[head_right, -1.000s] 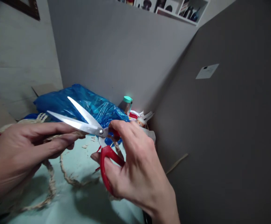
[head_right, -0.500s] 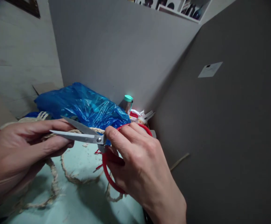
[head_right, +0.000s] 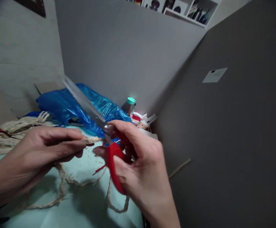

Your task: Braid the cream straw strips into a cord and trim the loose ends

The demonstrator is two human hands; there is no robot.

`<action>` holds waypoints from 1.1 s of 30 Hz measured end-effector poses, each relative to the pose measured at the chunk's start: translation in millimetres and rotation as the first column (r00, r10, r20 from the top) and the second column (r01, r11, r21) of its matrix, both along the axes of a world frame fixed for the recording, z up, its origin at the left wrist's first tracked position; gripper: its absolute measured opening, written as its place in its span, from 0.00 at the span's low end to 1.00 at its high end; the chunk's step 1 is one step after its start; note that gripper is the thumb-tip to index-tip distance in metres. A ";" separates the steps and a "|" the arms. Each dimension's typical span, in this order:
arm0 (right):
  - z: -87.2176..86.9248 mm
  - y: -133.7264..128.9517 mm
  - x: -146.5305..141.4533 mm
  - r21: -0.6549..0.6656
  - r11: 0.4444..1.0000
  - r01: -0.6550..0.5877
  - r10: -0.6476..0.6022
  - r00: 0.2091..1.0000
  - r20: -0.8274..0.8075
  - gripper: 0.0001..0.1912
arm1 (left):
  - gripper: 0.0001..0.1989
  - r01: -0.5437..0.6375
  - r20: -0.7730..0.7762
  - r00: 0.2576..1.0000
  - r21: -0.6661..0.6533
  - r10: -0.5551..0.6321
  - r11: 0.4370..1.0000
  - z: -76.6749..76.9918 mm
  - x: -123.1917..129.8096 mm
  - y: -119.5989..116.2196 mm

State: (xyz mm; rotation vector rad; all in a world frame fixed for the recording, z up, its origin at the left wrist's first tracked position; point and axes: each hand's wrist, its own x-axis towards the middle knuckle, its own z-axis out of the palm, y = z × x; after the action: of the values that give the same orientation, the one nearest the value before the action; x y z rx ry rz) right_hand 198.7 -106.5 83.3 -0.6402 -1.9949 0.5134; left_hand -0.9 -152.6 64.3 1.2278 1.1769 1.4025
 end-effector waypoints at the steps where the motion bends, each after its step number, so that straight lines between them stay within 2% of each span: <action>1: -2.1 0.7 -2.6 -0.048 0.998 -0.046 0.046 0.999 0.001 0.18 | 0.03 0.001 -0.017 1.000 0.010 0.000 1.000 -1.7 -0.2 -0.4; 4: -7.4 5.7 -7.2 -0.130 0.986 -0.103 0.103 0.995 -0.012 0.18 | 0.05 0.031 0.028 0.999 -0.017 -0.031 0.999 -4.7 -1.7 -1.5; 7: -6.7 11.4 -4.3 -0.169 0.980 -0.105 0.082 0.987 -0.138 0.15 | 0.08 0.097 0.107 0.990 -0.062 -0.090 0.993 -3.3 -3.2 -1.0; 11: 1.0 13.3 3.4 -0.166 0.983 -0.080 0.031 0.960 -0.279 0.12 | 0.08 0.181 0.057 0.983 -0.076 -0.177 0.981 0.6 -4.1 0.1; 14: 3.6 15.0 6.6 -0.207 0.974 -0.088 0.020 0.950 -0.312 0.13 | 0.07 0.215 0.037 0.976 -0.088 -0.213 0.973 2.1 -3.9 -0.2; 18: -0.2 24.0 9.4 -0.236 0.963 -0.129 0.043 0.940 -0.339 0.16 | 0.07 0.236 0.123 0.967 -0.092 -0.224 0.967 2.0 -3.0 -1.5; 21: -5.0 32.9 9.4 -0.262 0.946 -0.189 0.086 0.929 -0.360 0.16 | 0.07 0.211 0.153 0.968 -0.087 -0.196 0.974 0.6 -3.7 -3.4; 26: -11.5 41.3 4.3 -0.382 0.865 -0.327 0.162 0.901 -0.403 0.19 | 0.04 0.092 0.027 0.995 0.017 -0.092 0.996 0.9 -5.0 -8.9; 30: -13.2 41.4 1.7 -0.444 0.826 -0.347 0.164 0.901 -0.401 0.20 | 0.03 0.027 -0.048 0.999 0.070 -0.024 0.997 3.6 -4.7 -11.1; 33: -13.6 41.2 1.7 -0.459 0.825 -0.329 0.135 0.904 -0.405 0.20 | 0.02 0.016 -0.099 0.995 0.093 -0.007 0.996 2.7 -5.9 -9.7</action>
State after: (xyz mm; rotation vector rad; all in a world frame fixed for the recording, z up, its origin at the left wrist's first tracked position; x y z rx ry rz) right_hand 200.4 -65.2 69.7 -0.5662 -1.5888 1.2638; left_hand -6.8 -162.3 67.0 1.3810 1.1801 1.4162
